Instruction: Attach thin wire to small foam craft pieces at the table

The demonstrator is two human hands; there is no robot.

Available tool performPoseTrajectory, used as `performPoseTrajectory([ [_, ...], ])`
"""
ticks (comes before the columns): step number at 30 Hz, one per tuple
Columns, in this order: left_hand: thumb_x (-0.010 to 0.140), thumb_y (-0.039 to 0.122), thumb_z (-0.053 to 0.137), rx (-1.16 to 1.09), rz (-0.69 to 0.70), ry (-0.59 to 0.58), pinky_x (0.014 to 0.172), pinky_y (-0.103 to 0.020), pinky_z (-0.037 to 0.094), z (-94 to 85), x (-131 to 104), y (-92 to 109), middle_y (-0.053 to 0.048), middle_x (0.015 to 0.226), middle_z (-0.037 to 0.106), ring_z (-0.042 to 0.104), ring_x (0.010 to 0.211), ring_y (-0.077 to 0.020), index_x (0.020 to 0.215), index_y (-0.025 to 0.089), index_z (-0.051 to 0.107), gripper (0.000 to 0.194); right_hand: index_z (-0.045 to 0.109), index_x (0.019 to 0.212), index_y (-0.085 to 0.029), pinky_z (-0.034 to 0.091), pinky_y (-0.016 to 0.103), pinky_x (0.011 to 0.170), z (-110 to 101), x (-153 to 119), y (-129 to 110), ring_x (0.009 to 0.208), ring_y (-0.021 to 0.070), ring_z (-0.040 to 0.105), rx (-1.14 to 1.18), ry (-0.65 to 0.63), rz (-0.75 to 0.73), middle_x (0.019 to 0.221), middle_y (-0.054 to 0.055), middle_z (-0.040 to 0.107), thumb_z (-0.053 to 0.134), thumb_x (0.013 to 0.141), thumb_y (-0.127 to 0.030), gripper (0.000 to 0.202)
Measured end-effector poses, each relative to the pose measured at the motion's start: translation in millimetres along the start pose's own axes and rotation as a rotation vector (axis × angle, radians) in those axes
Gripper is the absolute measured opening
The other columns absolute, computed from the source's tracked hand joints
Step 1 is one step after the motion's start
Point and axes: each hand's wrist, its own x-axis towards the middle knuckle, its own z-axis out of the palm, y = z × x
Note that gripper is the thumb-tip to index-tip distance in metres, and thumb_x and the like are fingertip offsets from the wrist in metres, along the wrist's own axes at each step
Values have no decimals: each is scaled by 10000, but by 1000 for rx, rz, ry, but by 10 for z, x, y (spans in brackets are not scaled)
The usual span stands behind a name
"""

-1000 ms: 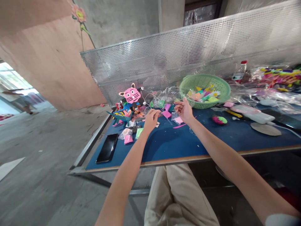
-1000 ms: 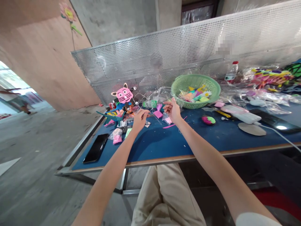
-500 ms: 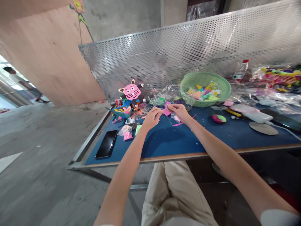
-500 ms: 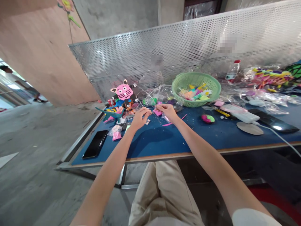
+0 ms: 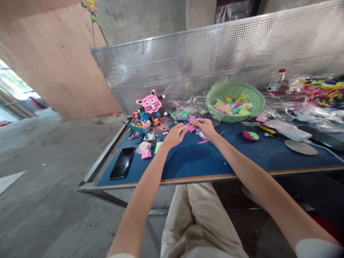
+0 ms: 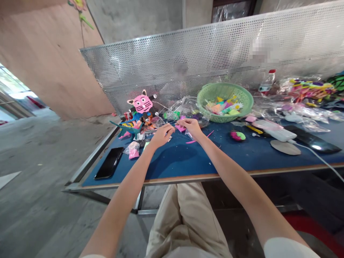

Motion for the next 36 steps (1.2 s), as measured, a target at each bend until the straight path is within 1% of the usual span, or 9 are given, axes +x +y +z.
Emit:
performPoseTrajectory([
  [3, 1020, 330, 488, -25, -17, 71, 810, -294, 517, -7, -13, 4, -63, 935, 714, 656, 829, -164, 966, 179, 683, 252, 732, 629, -202, 490, 294, 675, 3, 5, 3, 708, 162, 641, -30, 42, -29, 735, 41, 739, 843, 666, -471, 293],
  [8, 1005, 377, 530, -6, -99, 309, 724, -253, 531, -27, -36, -50, -54, 963, 755, 679, 725, -125, 1014, 185, 704, 259, 766, 702, -197, 484, 288, 664, 3, 28, 16, 662, 138, 608, 20, 72, -26, 744, 42, 748, 845, 660, -448, 266],
  [13, 992, 391, 565, 127, -107, 351, 681, -253, 515, 4, -27, -98, -44, 1034, 755, 651, 689, -114, 1061, 215, 726, 249, 740, 718, -191, 497, 296, 662, 20, 30, 10, 649, 138, 604, 35, 50, -6, 737, 41, 740, 856, 638, -511, 349],
  [16, 959, 404, 620, 220, -89, 414, 757, -273, 520, 27, -18, -104, -59, 1028, 713, 670, 822, -153, 1092, 222, 738, 255, 733, 751, -193, 504, 296, 686, 26, 28, 15, 652, 131, 603, 23, 27, -31, 748, 32, 735, 838, 664, -549, 382],
  [18, 931, 419, 657, 285, -105, 446, 749, -279, 509, 31, -15, -107, -65, 992, 673, 667, 895, -180, 1091, 224, 750, 269, 732, 748, -195, 502, 291, 694, 24, 30, 29, 665, 131, 606, 18, 14, -45, 754, 29, 733, 834, 672, -558, 384],
  [24, 958, 373, 629, 252, -184, 360, 735, -259, 460, 10, -16, -99, -22, 861, 660, 635, 796, -144, 922, 227, 746, 191, 742, 752, -210, 510, 302, 703, 17, 33, 48, 701, 154, 625, -26, 9, -57, 789, 40, 746, 834, 658, -599, 410],
  [29, 984, 411, 575, 286, -215, 368, 718, -259, 435, 13, -22, -111, -37, 892, 661, 621, 800, -150, 937, 216, 721, 248, 765, 760, -194, 510, 302, 697, 48, -9, -13, 708, 166, 643, -60, -87, 7, 794, 67, 759, 753, 715, -690, 498],
  [33, 995, 424, 545, 323, -198, 379, 697, -261, 418, 16, -23, -117, -36, 854, 641, 601, 771, -151, 917, 205, 704, 282, 754, 767, -173, 539, 315, 757, 77, -37, -69, 761, 190, 691, 44, -126, 77, 801, 94, 764, 706, 722, -754, 584],
  [36, 1001, 428, 528, 340, -176, 389, 682, -266, 407, 15, -22, -107, -36, 818, 618, 589, 757, -155, 907, 202, 695, 296, 754, 819, -169, 554, 320, 715, 60, -43, -99, 710, 182, 695, 130, -112, 145, 807, 97, 765, 742, 694, -741, 585],
])
